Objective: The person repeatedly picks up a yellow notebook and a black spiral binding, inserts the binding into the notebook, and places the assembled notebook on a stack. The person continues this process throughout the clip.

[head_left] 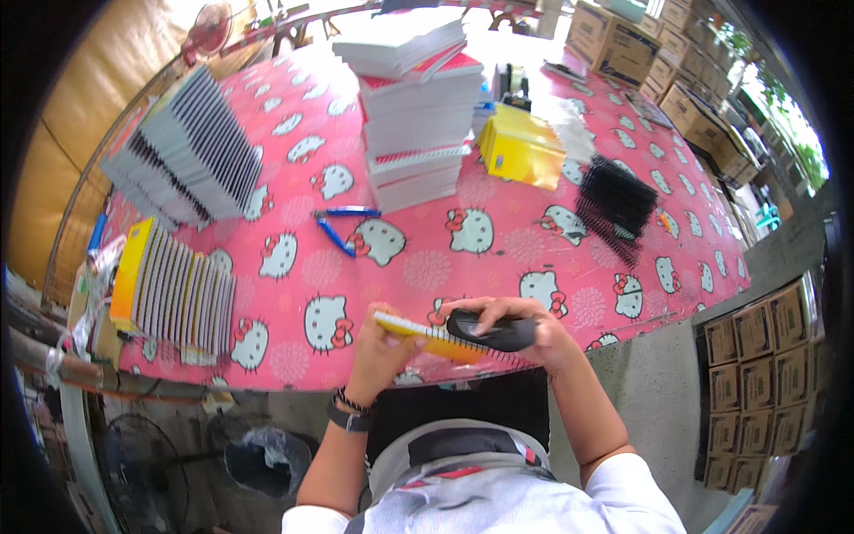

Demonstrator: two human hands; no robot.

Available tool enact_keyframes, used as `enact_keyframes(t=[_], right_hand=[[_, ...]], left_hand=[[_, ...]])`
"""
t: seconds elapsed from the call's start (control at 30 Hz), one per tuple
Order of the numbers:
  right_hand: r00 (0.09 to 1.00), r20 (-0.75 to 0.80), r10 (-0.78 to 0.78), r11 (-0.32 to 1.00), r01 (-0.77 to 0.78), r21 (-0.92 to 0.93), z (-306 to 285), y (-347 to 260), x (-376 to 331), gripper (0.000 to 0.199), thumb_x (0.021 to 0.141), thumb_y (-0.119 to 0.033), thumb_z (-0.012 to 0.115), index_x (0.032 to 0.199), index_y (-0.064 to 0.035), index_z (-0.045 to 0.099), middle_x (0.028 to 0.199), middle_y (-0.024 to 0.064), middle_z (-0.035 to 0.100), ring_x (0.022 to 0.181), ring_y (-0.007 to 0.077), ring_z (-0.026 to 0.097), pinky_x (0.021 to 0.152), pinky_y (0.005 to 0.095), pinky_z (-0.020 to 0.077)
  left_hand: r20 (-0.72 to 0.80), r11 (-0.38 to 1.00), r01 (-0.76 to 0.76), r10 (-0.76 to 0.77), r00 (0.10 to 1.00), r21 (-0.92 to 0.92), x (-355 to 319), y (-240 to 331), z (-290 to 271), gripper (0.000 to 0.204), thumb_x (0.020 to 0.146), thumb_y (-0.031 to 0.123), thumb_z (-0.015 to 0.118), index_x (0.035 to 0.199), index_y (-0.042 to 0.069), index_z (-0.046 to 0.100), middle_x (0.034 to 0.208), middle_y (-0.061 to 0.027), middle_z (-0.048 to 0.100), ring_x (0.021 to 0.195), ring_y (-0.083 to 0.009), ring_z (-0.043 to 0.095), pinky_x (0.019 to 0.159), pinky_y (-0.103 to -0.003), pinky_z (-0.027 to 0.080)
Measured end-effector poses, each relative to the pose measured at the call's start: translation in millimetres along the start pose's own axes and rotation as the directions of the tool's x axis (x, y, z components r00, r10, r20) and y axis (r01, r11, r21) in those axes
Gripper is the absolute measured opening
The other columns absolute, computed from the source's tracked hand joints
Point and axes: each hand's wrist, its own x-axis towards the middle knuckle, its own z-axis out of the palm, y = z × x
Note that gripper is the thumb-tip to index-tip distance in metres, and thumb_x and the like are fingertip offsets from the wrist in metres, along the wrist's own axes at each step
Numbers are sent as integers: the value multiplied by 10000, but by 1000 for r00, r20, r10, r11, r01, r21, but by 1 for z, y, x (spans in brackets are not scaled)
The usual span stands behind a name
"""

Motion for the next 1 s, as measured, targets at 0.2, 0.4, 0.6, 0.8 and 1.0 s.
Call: enact_keyframes(t=[0.2,0.4,0.6,0.8,1.0], right_hand=[[989,-81,123,950,-141,-278,-3,-3,9,565,697,-500,662,979,-10,674,1233,214,573,1098,286,564,945,381,415],[982,-96,159,919,-183,-348,0,-3,34,494,693,-399,709,965,12,667,1091,124,645,1042,240,577,912,360,430],[991,2,137,954,-131,-271,3,-3,46,542,690,-449,710,965,16,671,1183,181,616,1071,250,590,926,368,434],[981,-187,-54,312,-161,-936,2,-1,54,512,696,-381,782,1069,-56,653,1338,202,505,1189,357,508,992,422,394],[965,-55,-255,361,42,-932,19,-23,42,513,697,-307,788,1109,-60,607,1166,158,573,1122,335,517,957,406,412]], left_hand=[[103,1000,-25,25,994,4,3,4,-3,389,723,44,788,913,89,451,868,1,481,807,-93,485,721,-247,430],[105,1000,-14,11,994,28,0,2,-6,415,704,62,810,909,93,450,842,11,469,775,-89,463,688,-248,420],[103,996,-59,53,993,65,0,2,-3,421,705,85,817,919,95,454,817,13,477,760,-92,469,682,-253,421],[106,992,-71,60,993,107,3,1,-4,399,722,115,809,929,82,469,823,-14,493,769,-105,490,672,-265,429],[34,949,-88,81,996,302,3,22,5,397,727,153,798,948,74,478,820,-45,508,760,-170,518,669,-301,428]])
